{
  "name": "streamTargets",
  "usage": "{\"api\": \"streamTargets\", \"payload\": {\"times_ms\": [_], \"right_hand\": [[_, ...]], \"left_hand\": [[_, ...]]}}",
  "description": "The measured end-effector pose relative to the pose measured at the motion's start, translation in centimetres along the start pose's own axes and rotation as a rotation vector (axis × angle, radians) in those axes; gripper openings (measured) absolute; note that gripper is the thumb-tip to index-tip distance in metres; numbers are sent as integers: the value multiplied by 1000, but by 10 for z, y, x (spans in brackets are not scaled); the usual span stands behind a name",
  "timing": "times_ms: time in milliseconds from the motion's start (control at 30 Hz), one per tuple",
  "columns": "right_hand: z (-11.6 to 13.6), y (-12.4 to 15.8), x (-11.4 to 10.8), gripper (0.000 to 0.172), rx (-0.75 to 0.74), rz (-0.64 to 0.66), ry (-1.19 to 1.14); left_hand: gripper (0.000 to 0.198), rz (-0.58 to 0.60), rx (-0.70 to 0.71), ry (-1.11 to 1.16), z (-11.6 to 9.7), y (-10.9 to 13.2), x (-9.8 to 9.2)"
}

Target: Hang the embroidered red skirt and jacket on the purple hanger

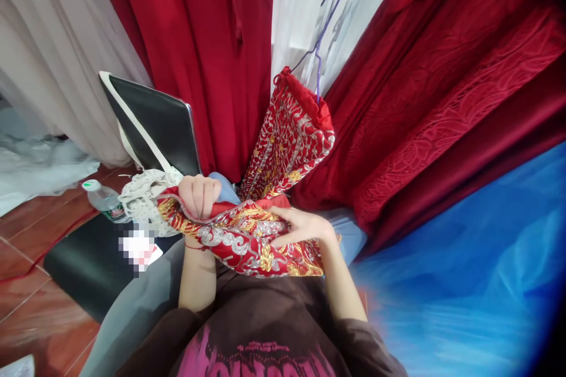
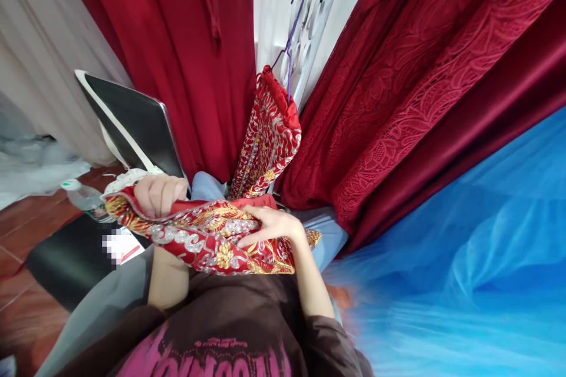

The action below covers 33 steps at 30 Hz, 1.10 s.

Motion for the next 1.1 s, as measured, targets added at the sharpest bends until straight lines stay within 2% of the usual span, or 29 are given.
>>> {"api": "streamTargets", "payload": {"times_ms": [67, 167, 233, 267, 333, 400, 433, 500, 600, 667, 767, 833, 900, 967, 1000, 1100], "right_hand": [[4, -4, 2, 49, -33, -19, 32], [6, -3, -8, 47, -41, -145, 21], [6, 3, -22, 44, 11, -319, -67], [5, 9, -29, 42, 48, -435, -146], [5, 22, -40, 39, 104, -687, -341], [11, 36, -43, 38, 117, -899, -452], [16, 42, -42, 38, 110, -967, -446], [30, 49, -37, 39, 80, -1026, -341], [48, 53, -29, 39, 33, -985, -158], [51, 52, -28, 37, 37, -978, -49], [44, 52, -37, 26, 144, -1150, 137], [36, 53, -44, 34, 229, -1310, 256], [30, 54, -48, 37, 296, -1405, 333], [25, 51, -49, 38, 323, -1380, 314], [23, 49, -49, 38, 316, -1313, 261], [22, 38, -43, 41, 286, -932, 87]], "left_hand": [[65, 10, -60, -44, 7, -5, 2], [42, -147, -188, -247, 10, -7, 0], [34, -227, -302, -451, 9, -8, -1], [38, -238, -344, -555, 7, -9, -1], [48, -259, -358, -749, 0, -12, 2], [44, -261, -336, -865, -8, -16, 10], [41, -226, -360, -877, -10, -16, 16], [43, -49, -497, -825, -8, -13, 32], [42, 284, -747, -762, 0, 1, 54], [36, 364, -842, -764, 6, 7, 58], [40, 251, -903, -639, 11, 9, 52], [41, 134, -894, -533, 7, 6, 47], [40, 35, -868, -482, 0, 2, 44], [39, -34, -841, -471, -9, 0, 44], [39, -49, -835, -470, -12, 0, 46], [36, -44, -821, -460, -12, 0, 51]]}}
Point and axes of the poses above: each hand's wrist, its own y-axis away from the middle knuckle, its own x-axis out of the palm, z = x × y, the point moved 4 cm from there along -y, towards the middle knuckle, and after that the axes turned 7 degrees about x, right-handed, at the moved point
